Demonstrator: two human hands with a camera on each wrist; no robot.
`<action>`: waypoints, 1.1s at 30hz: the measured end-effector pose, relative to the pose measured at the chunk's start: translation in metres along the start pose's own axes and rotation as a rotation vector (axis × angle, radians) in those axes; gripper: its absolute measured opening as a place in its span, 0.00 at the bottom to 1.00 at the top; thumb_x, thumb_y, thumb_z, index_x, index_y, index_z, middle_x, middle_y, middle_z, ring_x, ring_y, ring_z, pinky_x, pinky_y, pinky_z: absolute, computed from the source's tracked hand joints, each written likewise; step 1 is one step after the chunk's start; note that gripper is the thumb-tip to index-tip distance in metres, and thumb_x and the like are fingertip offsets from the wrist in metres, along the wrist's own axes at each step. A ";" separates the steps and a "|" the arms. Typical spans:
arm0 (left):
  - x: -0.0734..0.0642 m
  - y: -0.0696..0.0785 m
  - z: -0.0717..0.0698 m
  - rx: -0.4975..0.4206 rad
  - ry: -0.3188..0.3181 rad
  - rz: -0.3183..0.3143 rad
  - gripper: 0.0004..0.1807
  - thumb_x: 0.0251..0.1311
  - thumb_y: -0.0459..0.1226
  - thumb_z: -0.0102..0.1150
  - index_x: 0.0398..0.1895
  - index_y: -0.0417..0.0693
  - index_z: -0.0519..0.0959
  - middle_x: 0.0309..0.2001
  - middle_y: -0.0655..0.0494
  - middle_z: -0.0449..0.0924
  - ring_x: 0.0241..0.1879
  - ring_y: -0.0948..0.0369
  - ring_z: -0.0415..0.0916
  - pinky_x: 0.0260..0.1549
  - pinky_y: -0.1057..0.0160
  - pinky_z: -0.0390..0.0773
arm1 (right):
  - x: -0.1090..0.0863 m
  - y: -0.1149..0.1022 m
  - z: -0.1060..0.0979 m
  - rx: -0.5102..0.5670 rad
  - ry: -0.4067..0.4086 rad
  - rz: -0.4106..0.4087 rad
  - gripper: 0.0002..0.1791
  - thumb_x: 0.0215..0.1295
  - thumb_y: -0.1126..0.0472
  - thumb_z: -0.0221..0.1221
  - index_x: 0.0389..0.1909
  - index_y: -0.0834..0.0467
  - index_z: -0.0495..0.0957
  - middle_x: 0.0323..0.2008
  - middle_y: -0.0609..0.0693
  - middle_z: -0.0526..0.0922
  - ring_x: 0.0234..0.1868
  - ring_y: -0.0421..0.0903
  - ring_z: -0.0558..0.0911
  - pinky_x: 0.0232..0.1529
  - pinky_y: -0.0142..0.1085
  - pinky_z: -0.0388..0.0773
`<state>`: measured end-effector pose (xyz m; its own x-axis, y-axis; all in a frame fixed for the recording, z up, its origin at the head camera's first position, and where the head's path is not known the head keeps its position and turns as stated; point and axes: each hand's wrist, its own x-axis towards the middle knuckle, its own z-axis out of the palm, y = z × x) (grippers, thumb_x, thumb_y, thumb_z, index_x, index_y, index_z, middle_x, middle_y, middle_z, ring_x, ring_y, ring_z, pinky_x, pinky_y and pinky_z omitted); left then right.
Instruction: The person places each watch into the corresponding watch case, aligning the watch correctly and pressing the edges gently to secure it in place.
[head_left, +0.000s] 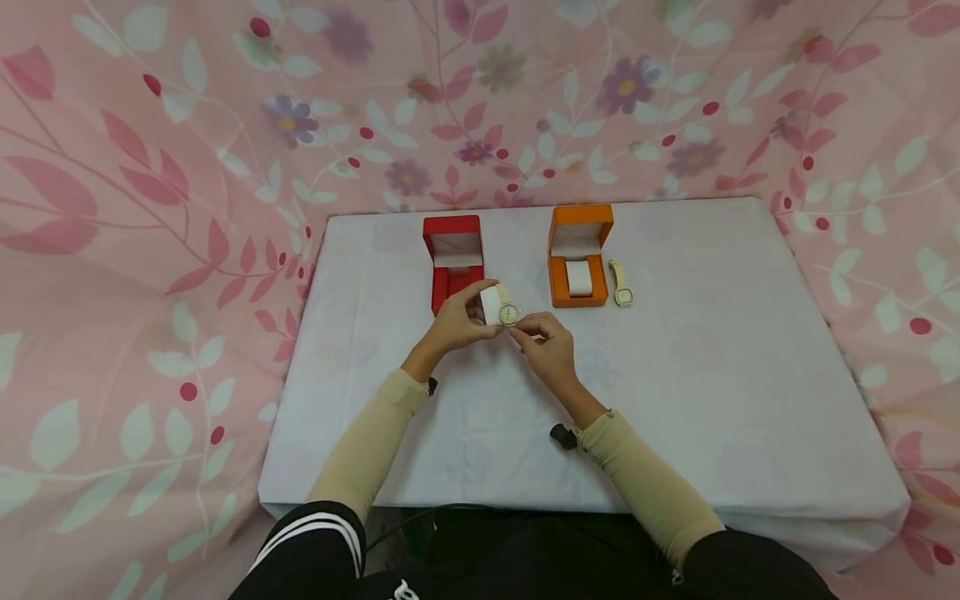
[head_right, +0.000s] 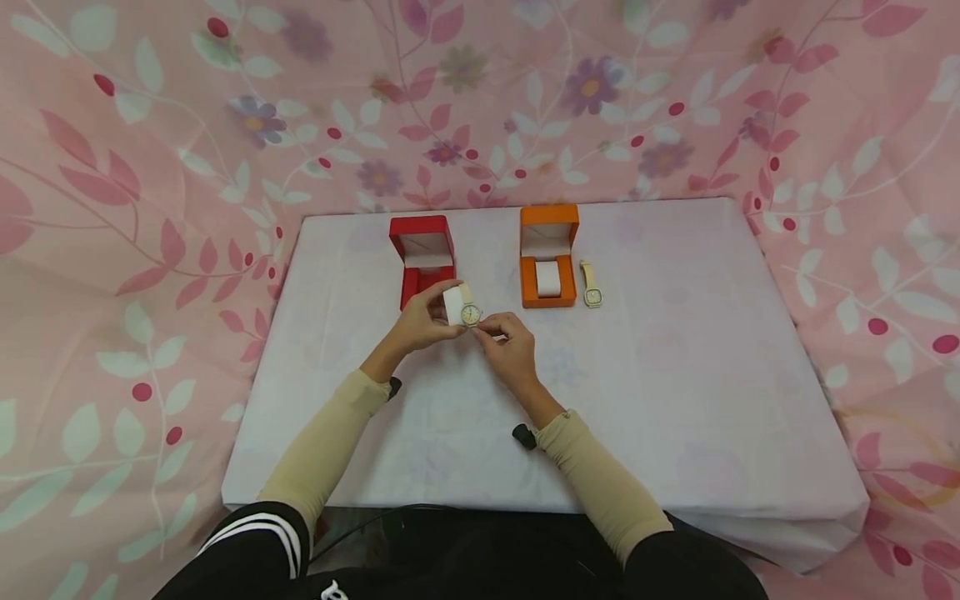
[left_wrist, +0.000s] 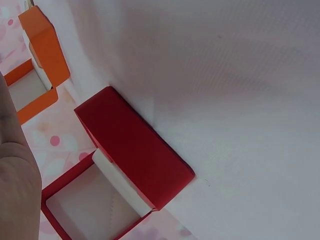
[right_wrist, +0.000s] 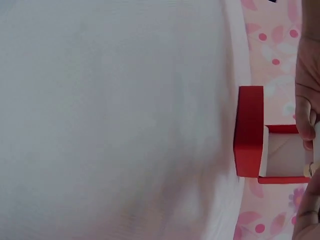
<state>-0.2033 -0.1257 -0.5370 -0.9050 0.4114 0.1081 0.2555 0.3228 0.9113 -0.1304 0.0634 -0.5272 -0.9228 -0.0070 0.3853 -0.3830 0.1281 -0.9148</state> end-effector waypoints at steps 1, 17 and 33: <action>0.000 0.000 0.000 -0.003 -0.001 0.000 0.40 0.38 0.36 0.73 0.60 0.61 0.69 0.38 0.51 0.76 0.29 0.59 0.77 0.30 0.66 0.81 | 0.001 0.000 -0.001 0.018 -0.012 0.025 0.07 0.52 0.70 0.64 0.30 0.71 0.80 0.35 0.64 0.77 0.31 0.49 0.79 0.24 0.30 0.80; 0.000 0.005 0.001 -0.020 -0.023 0.011 0.39 0.39 0.35 0.72 0.60 0.62 0.69 0.38 0.53 0.76 0.28 0.58 0.77 0.29 0.64 0.81 | 0.001 -0.001 -0.005 0.116 -0.055 0.111 0.06 0.52 0.71 0.63 0.28 0.72 0.79 0.34 0.66 0.77 0.30 0.50 0.79 0.26 0.42 0.81; -0.004 0.012 0.001 -0.048 -0.046 -0.041 0.40 0.40 0.33 0.71 0.62 0.56 0.67 0.42 0.48 0.75 0.31 0.57 0.76 0.33 0.64 0.81 | -0.002 0.004 -0.003 0.217 -0.056 0.294 0.14 0.59 0.65 0.60 0.35 0.76 0.80 0.44 0.67 0.76 0.41 0.43 0.78 0.38 0.42 0.82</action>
<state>-0.1961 -0.1226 -0.5274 -0.8975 0.4378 0.0526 0.2008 0.2995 0.9327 -0.1304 0.0667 -0.5314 -0.9934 -0.0559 0.1001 -0.0954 -0.0802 -0.9922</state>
